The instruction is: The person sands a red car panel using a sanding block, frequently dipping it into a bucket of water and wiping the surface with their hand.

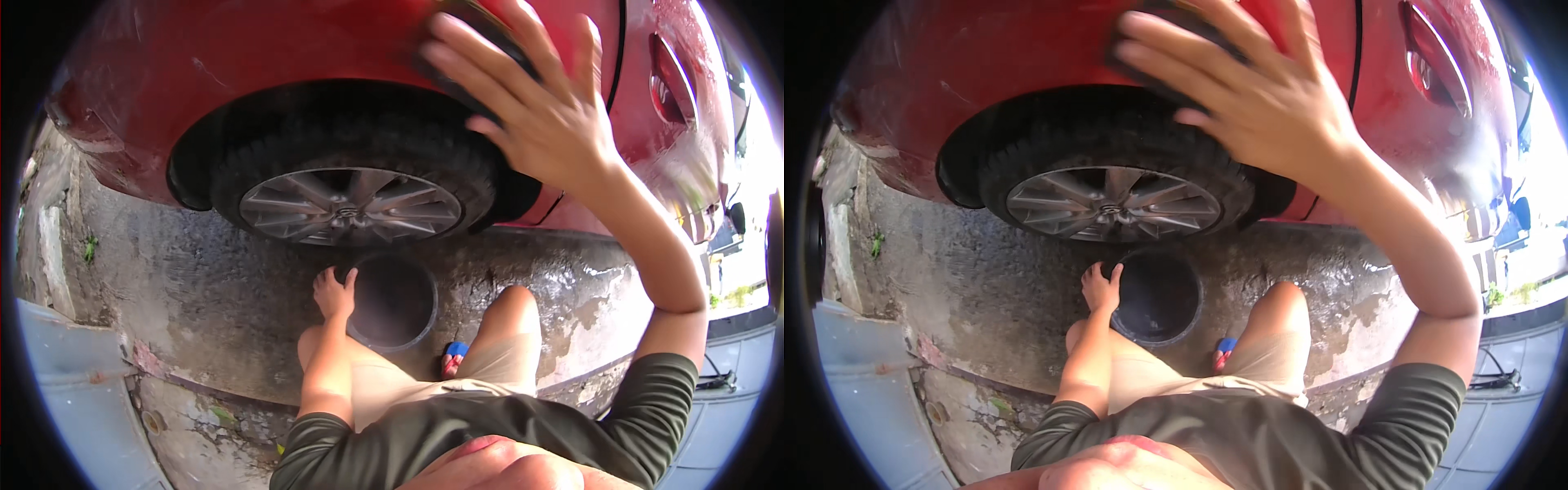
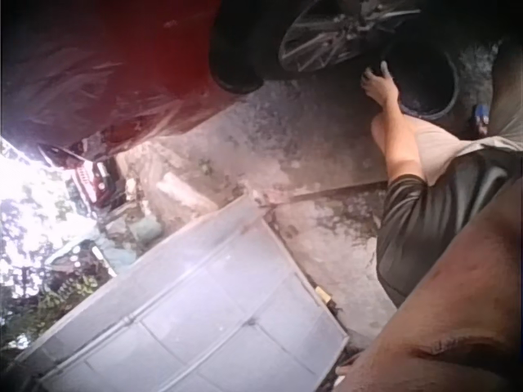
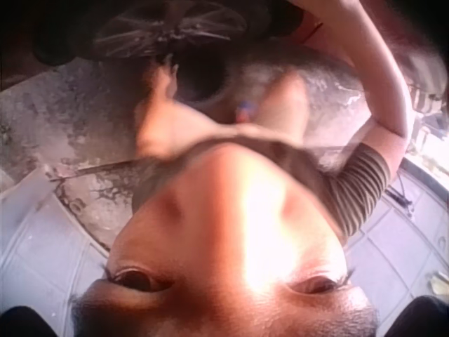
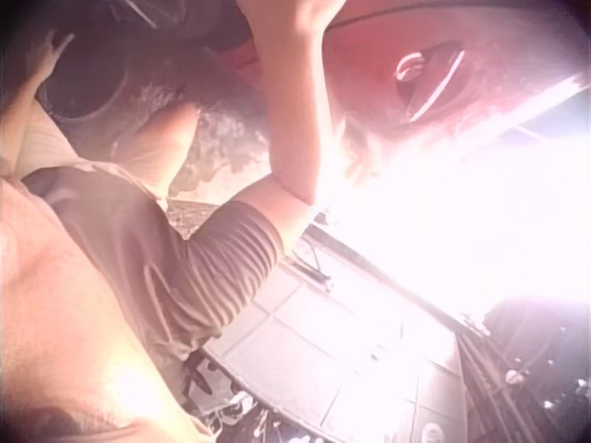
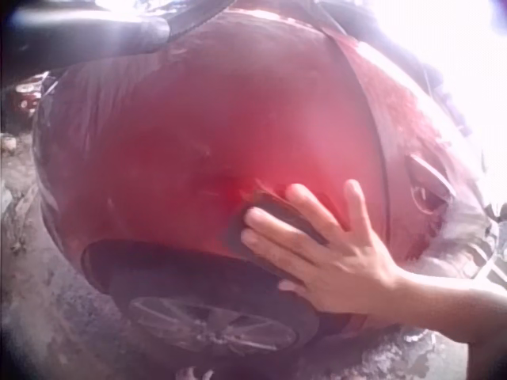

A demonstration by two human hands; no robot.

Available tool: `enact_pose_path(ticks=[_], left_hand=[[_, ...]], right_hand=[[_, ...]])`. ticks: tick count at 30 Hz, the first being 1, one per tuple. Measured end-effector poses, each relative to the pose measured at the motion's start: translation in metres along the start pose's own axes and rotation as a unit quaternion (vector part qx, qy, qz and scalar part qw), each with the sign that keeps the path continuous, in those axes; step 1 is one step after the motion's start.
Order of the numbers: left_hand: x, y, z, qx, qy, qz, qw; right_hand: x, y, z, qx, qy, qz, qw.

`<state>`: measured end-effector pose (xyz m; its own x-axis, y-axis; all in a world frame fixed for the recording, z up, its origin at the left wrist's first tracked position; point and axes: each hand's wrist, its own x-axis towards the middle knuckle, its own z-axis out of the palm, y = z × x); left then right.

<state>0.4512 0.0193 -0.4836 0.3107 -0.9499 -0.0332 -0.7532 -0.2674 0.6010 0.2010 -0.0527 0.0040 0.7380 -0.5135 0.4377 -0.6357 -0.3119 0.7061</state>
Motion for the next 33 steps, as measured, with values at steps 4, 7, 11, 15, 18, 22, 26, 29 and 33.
enact_pose_path(ticks=[4,7,11,15,18,22,26,29,33], left_hand=[[0.000,0.001,-0.003,0.000,0.000,0.011,1.000],[0.002,0.000,-0.004,-0.003,-0.005,-0.010,1.000],[0.000,0.005,0.005,-0.008,0.002,0.001,1.000],[0.004,-0.013,-0.014,0.001,0.008,0.012,1.000],[0.002,0.003,0.002,-0.018,0.028,0.025,0.999],[-0.003,0.007,0.002,-0.003,0.016,0.023,1.000],[0.004,-0.005,0.001,-0.021,0.036,0.023,0.999],[-0.001,-0.007,0.006,-0.014,0.039,0.034,0.999],[-0.004,-0.003,0.005,-0.001,0.036,0.019,0.999]], right_hand=[[-0.021,0.015,-0.002,-0.019,-0.019,0.013,1.000],[-0.067,0.029,0.021,-0.032,0.006,0.054,0.998],[0.013,0.002,-0.005,-0.017,-0.005,0.016,1.000],[-0.063,0.016,0.015,-0.024,-0.017,0.056,0.998],[-0.073,0.021,0.017,-0.084,-0.005,0.057,0.995],[0.000,0.000,-0.001,-0.024,0.009,0.010,1.000],[-0.060,0.033,0.017,-0.005,0.022,0.028,0.999],[-0.020,0.009,0.006,-0.033,-0.018,0.024,0.999],[-0.010,0.007,0.000,-0.036,-0.026,0.009,0.999]])
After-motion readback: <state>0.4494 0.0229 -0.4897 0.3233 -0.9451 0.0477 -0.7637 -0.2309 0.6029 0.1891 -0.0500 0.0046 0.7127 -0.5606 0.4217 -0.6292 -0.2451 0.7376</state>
